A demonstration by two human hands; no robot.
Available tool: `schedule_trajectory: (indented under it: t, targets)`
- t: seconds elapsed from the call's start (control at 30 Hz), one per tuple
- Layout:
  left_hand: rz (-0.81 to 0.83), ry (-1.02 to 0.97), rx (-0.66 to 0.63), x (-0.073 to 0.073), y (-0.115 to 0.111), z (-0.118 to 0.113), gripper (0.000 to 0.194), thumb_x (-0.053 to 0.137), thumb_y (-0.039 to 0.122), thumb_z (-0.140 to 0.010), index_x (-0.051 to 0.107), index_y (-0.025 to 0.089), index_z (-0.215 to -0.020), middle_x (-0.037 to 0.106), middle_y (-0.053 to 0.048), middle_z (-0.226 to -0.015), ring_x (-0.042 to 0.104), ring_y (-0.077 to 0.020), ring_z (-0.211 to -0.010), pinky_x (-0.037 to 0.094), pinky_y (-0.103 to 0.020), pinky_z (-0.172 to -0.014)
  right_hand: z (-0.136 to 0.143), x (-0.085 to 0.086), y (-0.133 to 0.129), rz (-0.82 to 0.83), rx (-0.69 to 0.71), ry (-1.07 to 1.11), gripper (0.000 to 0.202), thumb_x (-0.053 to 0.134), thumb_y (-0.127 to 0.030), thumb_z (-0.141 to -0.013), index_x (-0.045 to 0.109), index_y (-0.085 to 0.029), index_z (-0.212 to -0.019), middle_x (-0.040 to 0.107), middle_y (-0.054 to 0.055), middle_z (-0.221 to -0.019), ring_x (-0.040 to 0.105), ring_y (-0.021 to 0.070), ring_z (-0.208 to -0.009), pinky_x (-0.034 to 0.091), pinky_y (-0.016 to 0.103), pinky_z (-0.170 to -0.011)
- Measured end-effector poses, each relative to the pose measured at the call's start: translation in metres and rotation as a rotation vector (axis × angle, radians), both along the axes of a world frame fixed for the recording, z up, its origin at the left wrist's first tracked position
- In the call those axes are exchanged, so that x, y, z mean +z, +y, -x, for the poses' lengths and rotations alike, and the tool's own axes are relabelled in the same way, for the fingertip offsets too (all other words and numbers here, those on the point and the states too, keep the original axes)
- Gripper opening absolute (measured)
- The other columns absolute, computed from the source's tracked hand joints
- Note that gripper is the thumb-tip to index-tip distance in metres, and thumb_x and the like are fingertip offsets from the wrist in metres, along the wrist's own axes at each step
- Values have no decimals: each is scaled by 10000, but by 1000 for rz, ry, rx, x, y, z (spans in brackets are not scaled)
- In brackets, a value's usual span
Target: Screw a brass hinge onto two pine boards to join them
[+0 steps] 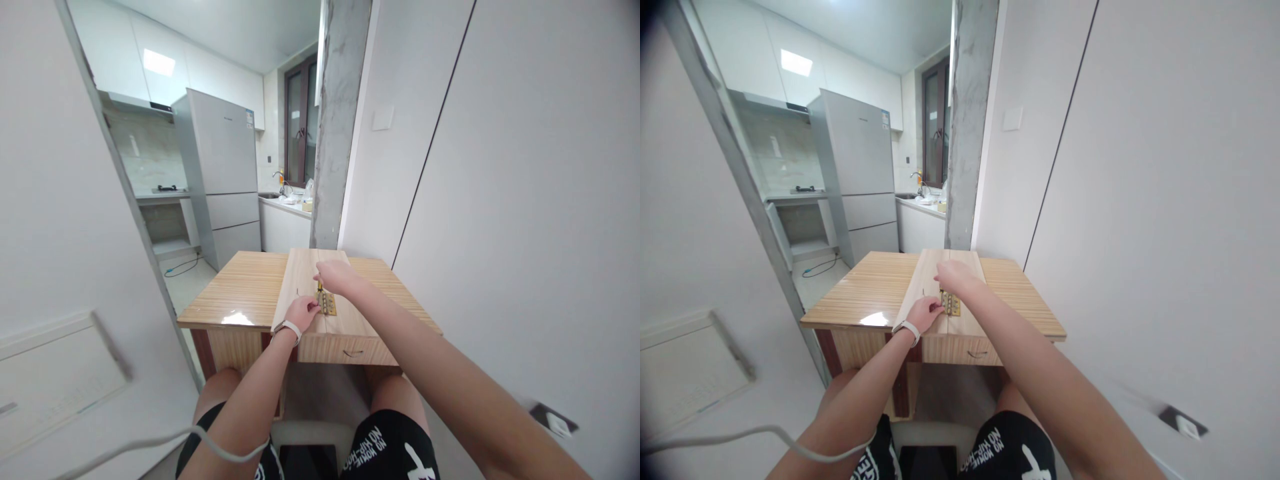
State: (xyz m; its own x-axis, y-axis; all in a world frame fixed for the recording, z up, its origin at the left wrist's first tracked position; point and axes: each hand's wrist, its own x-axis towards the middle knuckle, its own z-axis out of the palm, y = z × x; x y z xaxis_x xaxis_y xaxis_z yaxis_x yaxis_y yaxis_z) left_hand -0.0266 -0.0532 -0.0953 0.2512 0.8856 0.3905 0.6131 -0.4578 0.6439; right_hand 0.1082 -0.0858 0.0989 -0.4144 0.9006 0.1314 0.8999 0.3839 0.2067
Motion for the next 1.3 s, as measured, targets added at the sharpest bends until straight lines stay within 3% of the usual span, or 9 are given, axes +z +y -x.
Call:
schedule_trajectory:
  t: [0.13, 0.43, 0.7, 0.97, 1.3]
  targets:
    - [-5, 0, -9, -2, 1, 2, 128, 697, 255, -897, 713, 179, -796, 681, -20, -779, 568, -148, -722, 405, -264, -697, -8, 7, -2, 11, 134, -45, 195, 585, -230, -982, 672, -159, -1141, 736, 149, -1160, 690, 232, -1093, 485, 268, -863]
    - [-20, -16, -8, -9, 4, 2, 118, 689, 261, -900, 725, 185, -817, 706, -29, -818, 597, -154, -746, 424, -267, -718, -14, 14, -5, 96, 104, 3, 232, 527, -190, -992, 733, -174, -1098, 730, 135, -1221, 685, 222, -1114, 482, 261, -885]
    - [-8, -26, 0, -7, 3, 0, 100, 694, 256, -899, 733, 187, -837, 714, -26, -815, 600, -154, -733, 428, -271, -706, -12, 9, 1, 78, 93, -12, 229, 541, -225, -998, 729, -175, -1119, 743, 145, -1178, 692, 237, -1117, 491, 281, -891]
    - [-18, -31, -11, -7, 2, -1, 104, 690, 252, -904, 716, 187, -827, 712, -24, -818, 599, -152, -735, 430, -266, -713, -12, 6, 3, 3, 76, -54, 354, 496, -377, -1035, 739, -127, -1093, 753, 204, -1077, 725, 288, -1038, 515, 320, -835]
    - [-20, -5, 0, -7, 1, -2, 91, 708, 264, -883, 720, 184, -843, 691, -22, -797, 578, -149, -719, 402, -263, -673, -1, 11, -1, 59, -71, -55, 430, 503, -431, -1023, 744, -112, -1182, 722, 233, -1204, 685, 304, -1170, 512, 329, -955]
